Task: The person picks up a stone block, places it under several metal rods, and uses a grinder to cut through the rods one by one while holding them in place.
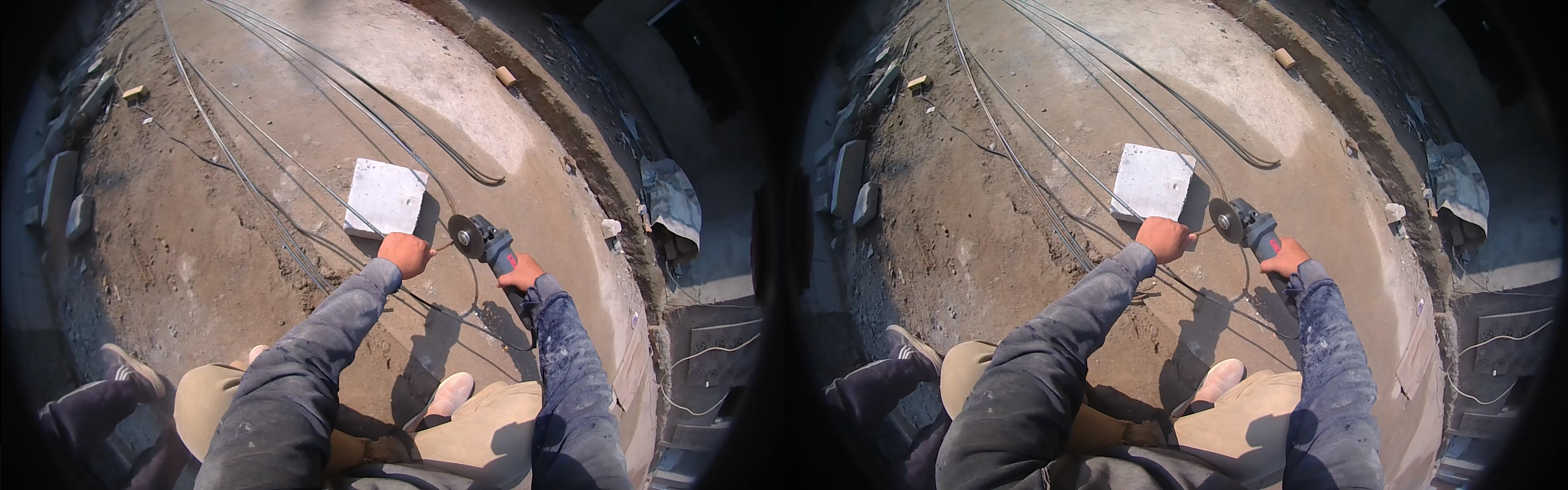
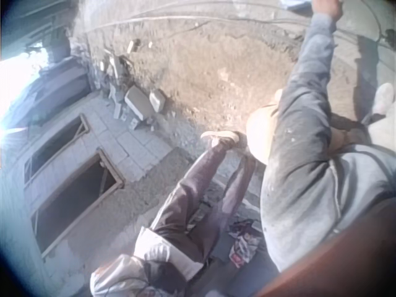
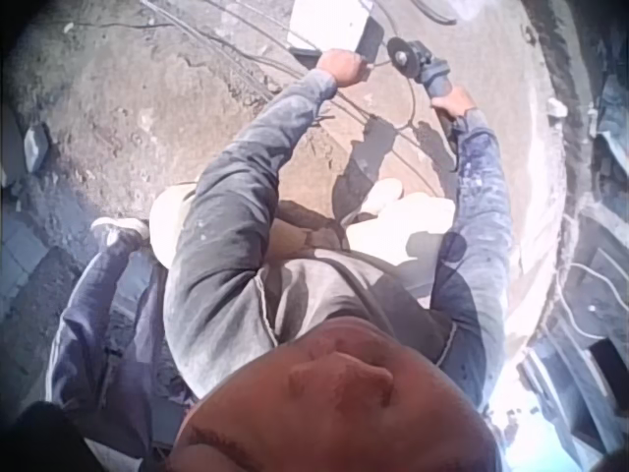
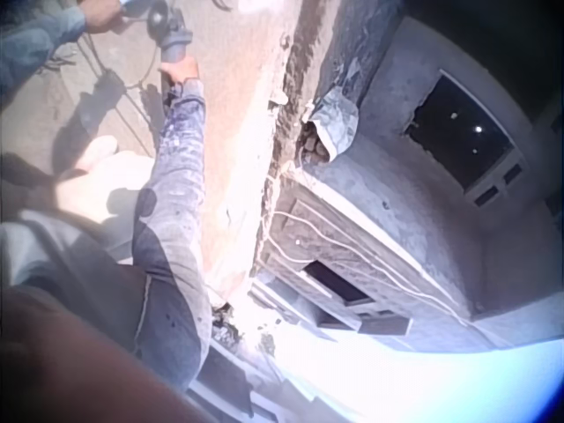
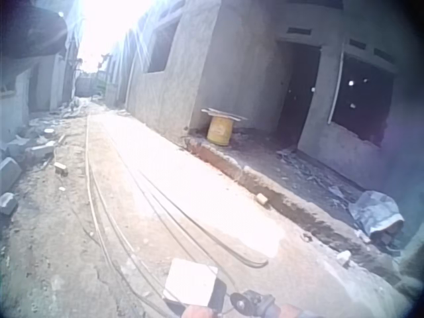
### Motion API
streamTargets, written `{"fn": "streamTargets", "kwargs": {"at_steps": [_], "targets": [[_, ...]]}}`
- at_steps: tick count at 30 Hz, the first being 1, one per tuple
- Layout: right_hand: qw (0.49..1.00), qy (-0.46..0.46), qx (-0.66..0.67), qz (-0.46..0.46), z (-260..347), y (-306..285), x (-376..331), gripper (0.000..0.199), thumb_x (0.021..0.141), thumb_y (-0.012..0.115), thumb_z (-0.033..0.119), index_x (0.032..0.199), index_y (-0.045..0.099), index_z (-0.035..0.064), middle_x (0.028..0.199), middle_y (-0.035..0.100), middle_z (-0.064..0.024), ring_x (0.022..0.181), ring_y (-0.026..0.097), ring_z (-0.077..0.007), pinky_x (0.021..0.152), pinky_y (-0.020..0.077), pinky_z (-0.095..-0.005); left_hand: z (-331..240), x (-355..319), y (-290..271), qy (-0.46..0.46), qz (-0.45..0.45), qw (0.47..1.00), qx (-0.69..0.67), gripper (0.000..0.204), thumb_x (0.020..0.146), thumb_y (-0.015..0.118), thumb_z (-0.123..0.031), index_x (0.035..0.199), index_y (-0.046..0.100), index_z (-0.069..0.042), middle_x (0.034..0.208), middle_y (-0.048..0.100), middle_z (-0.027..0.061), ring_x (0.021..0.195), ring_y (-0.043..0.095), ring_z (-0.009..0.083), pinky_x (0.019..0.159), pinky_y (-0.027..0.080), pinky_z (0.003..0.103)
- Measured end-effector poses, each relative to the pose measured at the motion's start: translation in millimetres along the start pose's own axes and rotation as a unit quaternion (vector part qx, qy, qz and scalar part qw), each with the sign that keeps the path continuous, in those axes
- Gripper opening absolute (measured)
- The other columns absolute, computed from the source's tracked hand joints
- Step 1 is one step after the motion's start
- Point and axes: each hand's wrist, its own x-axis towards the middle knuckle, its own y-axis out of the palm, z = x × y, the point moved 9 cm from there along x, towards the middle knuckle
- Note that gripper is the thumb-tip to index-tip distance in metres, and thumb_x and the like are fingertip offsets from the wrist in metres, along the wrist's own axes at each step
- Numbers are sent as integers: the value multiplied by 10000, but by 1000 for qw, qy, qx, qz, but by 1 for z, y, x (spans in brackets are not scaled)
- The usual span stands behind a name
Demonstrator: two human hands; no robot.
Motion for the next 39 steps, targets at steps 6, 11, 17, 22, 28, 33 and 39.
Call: {"fn": "streamTargets", "kwargs": {"at_steps": [6,11,17,22,28,33,39], "targets": [[999,-4,37,10,6,1,0,445,523,778,240,833,581,-11,707,613,-95,652,588,-195,635,481,-322,-2,-1,-1,-13,10,1000,7,385,881,502,-380,705,666,-80,630,627,119,631,625,307,570,465,427],[1000,-25,15,-5,2,1,6,437,524,778,233,829,579,-10,709,611,-90,656,586,-187,636,480,-317,0,-1,0,5,-27,1000,-12,395,884,497,-368,676,643,-65,583,593,135,581,602,325,532,449,430],[1000,-8,6,6,2,0,0,433,521,778,227,825,580,-9,708,616,-96,651,596,-197,632,483,-327,0,-1,0,11,-35,999,-10,388,879,505,-361,670,637,-63,574,588,132,569,594,324,526,445,429],[999,-10,31,4,2,1,-1,434,522,778,228,826,582,-12,707,618,-98,650,599,-199,629,484,-327,-1,-1,1,9,-32,999,-17,378,877,511,-356,674,637,-64,571,585,129,562,591,320,526,443,429],[999,-4,42,8,-1,3,6,449,522,779,242,844,586,-4,740,622,-101,681,598,-203,649,480,-323,-1,0,2,11,-35,999,-16,366,876,511,-351,681,632,-67,575,585,132,571,593,324,532,444,432],[995,-5,96,20,-2,4,5,441,531,776,219,861,580,0,735,614,-91,672,595,-191,640,479,-320,1,1,1,7,-40,999,-22,362,878,506,-349,693,626,-63,591,592,135,584,595,331,542,445,436],[994,-24,110,1,-11,2,5,375,559,756,141,840,557,-8,690,590,-71,616,599,-172,587,488,-313,1,-3,4,9,-39,998,-54,352,880,503,-341,704,624,-61,602,593,140,604,595,338,555,445,447]]}}
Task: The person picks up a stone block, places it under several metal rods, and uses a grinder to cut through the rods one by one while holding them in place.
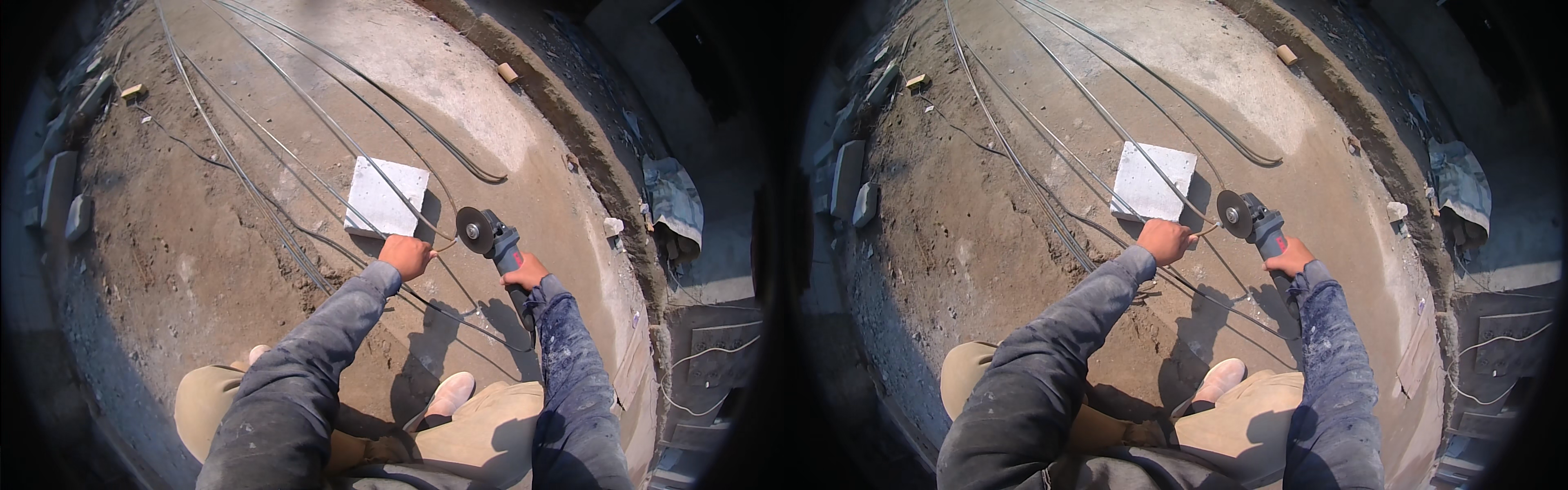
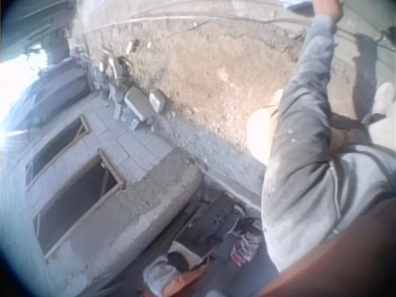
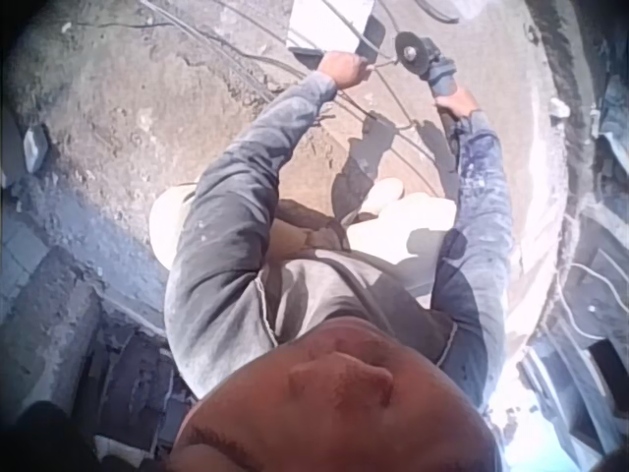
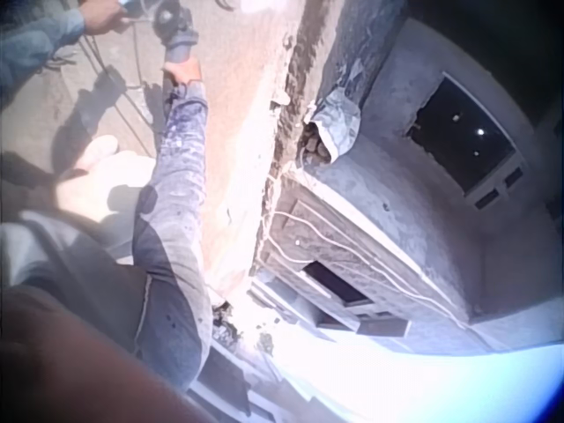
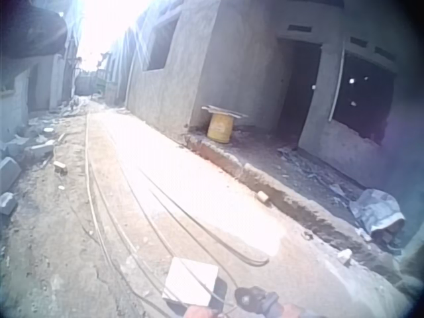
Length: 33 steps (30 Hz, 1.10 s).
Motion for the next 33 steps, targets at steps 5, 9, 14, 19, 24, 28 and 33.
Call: {"fn": "streamTargets", "kwargs": {"at_steps": [5,9,14,19,24,28,33], "targets": [[994,47,92,-17,-20,-7,2,353,574,743,91,851,547,-6,698,576,-69,607,596,-184,576,501,-329,6,-2,11,-3,4,1000,-9,339,880,507,-334,724,620,-55,649,608,142,645,599,335,591,446,447],[993,27,110,-36,-21,-12,3,366,565,757,138,842,560,3,719,593,-68,610,586,-171,578,486,-318,16,-8,22,14,-13,1000,-14,332,878,519,-356,740,631,-76,664,620,115,670,608,311,618,439,438],[990,35,126,-54,-31,-22,-2,360,590,729,70,884,537,-9,730,569,-72,608,591,-184,578,505,-337,15,-11,34,1,-10,999,-32,252,887,519,-283,813,617,-64,758,617,107,788,588,298,723,426,416],[985,25,152,-72,-27,-24,-7,347,575,759,138,833,574,-2,709,604,-66,619,590,-167,585,481,-312,31,-20,52,18,-36,997,-62,208,869,553,-241,876,628,-47,784,610,104,811,579,298,740,427,410],[981,22,177,-74,-27,-28,-13,346,588,750,118,845,561,-16,716,599,-69,612,595,-173,586,487,-318,33,-14,56,31,-31,995,-92,208,843,587,-223,890,640,-28,810,636,116,815,597,302,738,457,403],[962,27,266,-62,-30,-30,-17,345,616,720,121,877,548,-26,736,597,-83,617,614,-195,585,507,-326,48,2,49,8,133,975,-177,190,801,613,-158,911,657,-10,848,666,122,813,638,273,725,492,357],[919,18,385,-79,-16,-42,-34,330,693,655,216,894,542,-20,756,605,-125,627,633,-219,596,540,-340,17,49,-68,10,40,975,-217,177,761,601,-87,900,644,14,820,669,141,776,655,256,700,506,316]]}}
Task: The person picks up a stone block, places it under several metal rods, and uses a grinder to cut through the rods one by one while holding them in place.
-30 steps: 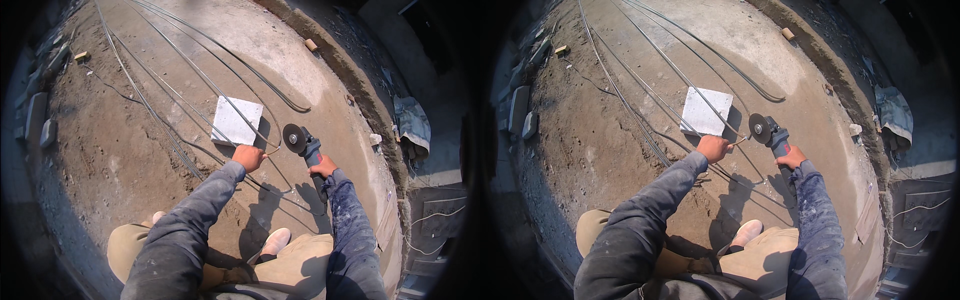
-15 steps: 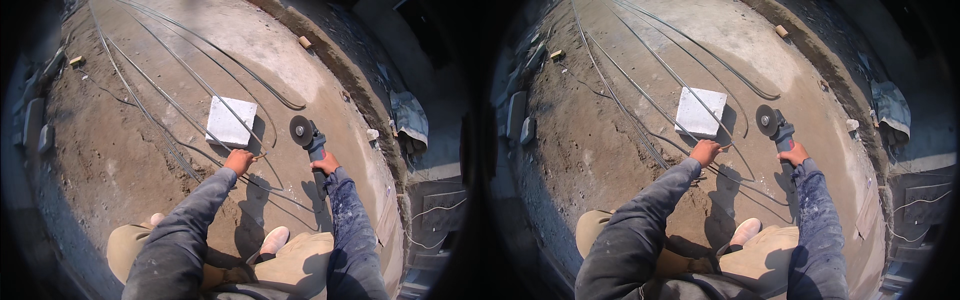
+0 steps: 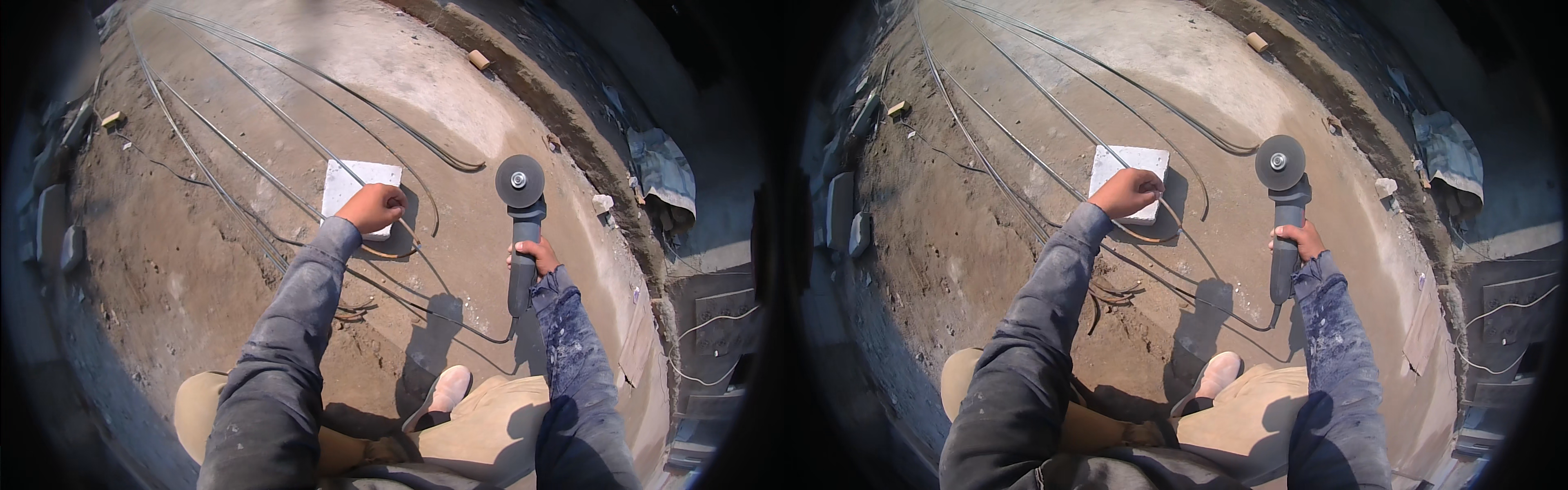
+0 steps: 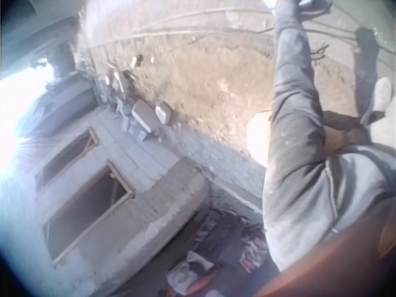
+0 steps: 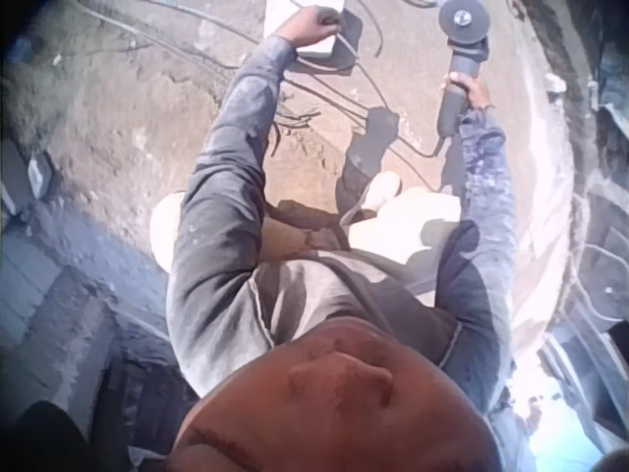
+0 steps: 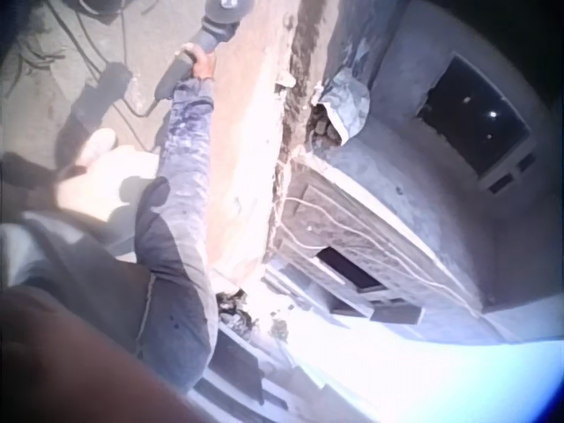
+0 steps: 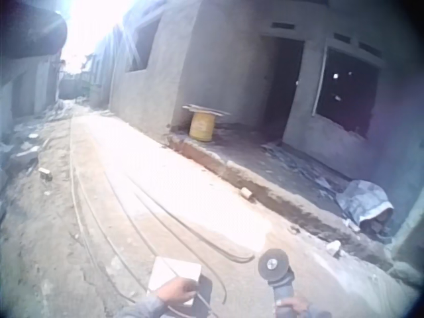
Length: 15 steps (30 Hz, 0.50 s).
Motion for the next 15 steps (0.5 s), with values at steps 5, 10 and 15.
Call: {"fn": "streamTargets", "kwargs": {"at_steps": [5,10,15], "targets": [[982,25,186,-8,16,5,-11,380,719,631,239,991,510,4,794,591,-109,654,625,-222,623,549,-357,-127,-6,127,144,124,978,-84,560,758,688,-129,1234,415,-19,908,641,156,807,635,279,747,505,357],[960,23,281,8,17,11,-24,398,738,618,243,1054,485,41,844,573,-89,698,615,-220,658,552,-374,-156,-21,158,131,66,966,-211,880,737,730,-159,1405,164,-82,1014,608,176,897,614,316,770,494,389],[955,27,293,20,11,8,-30,385,745,618,250,1031,480,31,847,571,-97,739,609,-222,666,548,-375,-169,-30,164,181,23,972,-150,862,729,730,-134,1408,200,-105,1075,582,201,946,608,315,798,490,394]]}}
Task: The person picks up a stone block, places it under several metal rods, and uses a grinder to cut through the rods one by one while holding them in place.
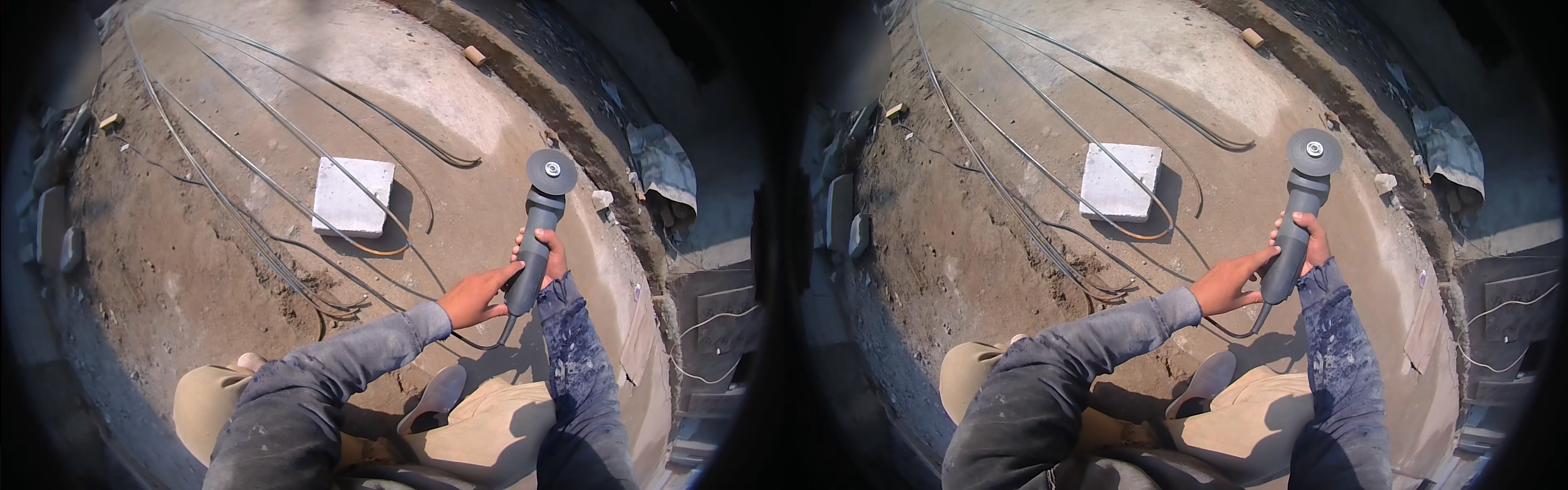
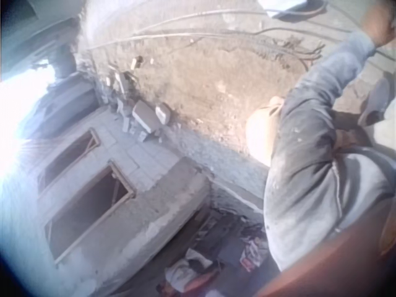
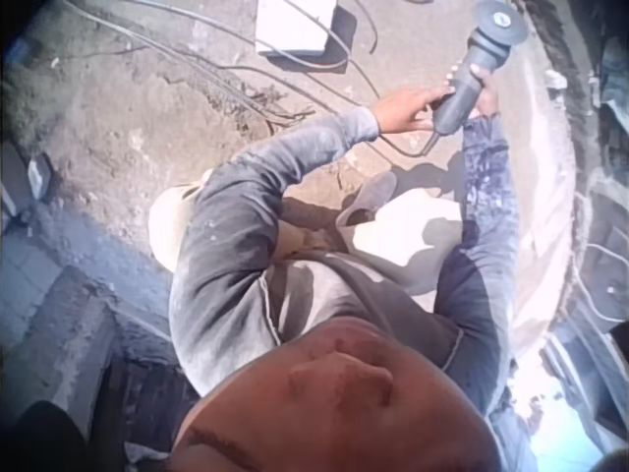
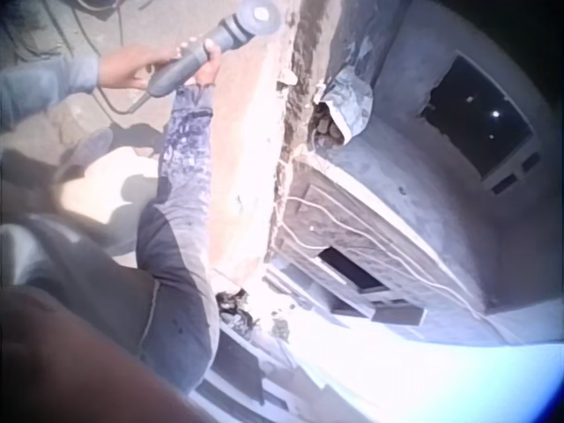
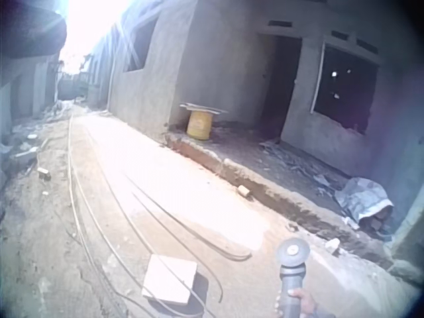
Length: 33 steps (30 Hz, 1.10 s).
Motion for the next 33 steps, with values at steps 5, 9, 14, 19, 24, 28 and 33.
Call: {"fn": "streamTargets", "kwargs": {"at_steps": [5,9,14,19,24,28,33], "targets": [[1000,-2,27,-14,-6,-7,5,391,748,620,275,1007,493,11,844,571,-91,751,599,-212,694,542,-357,3,3,-6,23,26,999,-40,833,710,736,-107,1394,261,-109,1107,566,201,952,604,315,824,480,397],[997,6,75,-31,-9,-13,4,371,734,632,279,958,506,11,814,569,-95,712,594,-215,669,540,-356,-1,7,-5,14,25,999,-30,857,697,738,-84,1404,255,-128,1100,566,198,902,596,317,790,479,386],[996,-2,81,-39,-8,-22,1,360,720,644,289,912,521,11,796,567,-99,697,592,-224,648,536,-355,6,8,5,-9,36,996,-75,895,709,703,-76,1435,182,-142,1105,554,182,908,577,277,774,466,360],[991,-13,109,-78,-14,-32,8,386,712,654,296,926,514,7,810,565,-121,704,590,-233,659,535,-366,38,14,17,-122,123,929,-326,887,748,629,-93,1456,100,-169,1154,495,168,1034,528,244,838,454,356],[993,1,82,-80,-21,-35,12,418,710,663,293,949,503,-10,852,565,-137,727,588,-234,707,526,-388,54,6,33,-293,50,784,-545,733,788,657,-200,1352,206,-77,1151,441,178,1025,530,242,839,468,358],[996,29,36,-80,-43,-25,15,436,714,659,308,965,506,-15,875,569,-136,726,584,-237,715,517,-396,77,-1,40,-371,-2,813,-450,707,745,736,-303,1186,300,37,1082,481,188,921,569,208,765,495,329],[994,47,-93,-30,-55,-13,17,378,740,623,306,950,555,-2,861,589,-85,727,580,-172,676,499,-308,62,4,41,-325,1,856,-401,505,710,761,-254,1085,507,-31,949,580,50,873,577,144,754,473,287]]}}
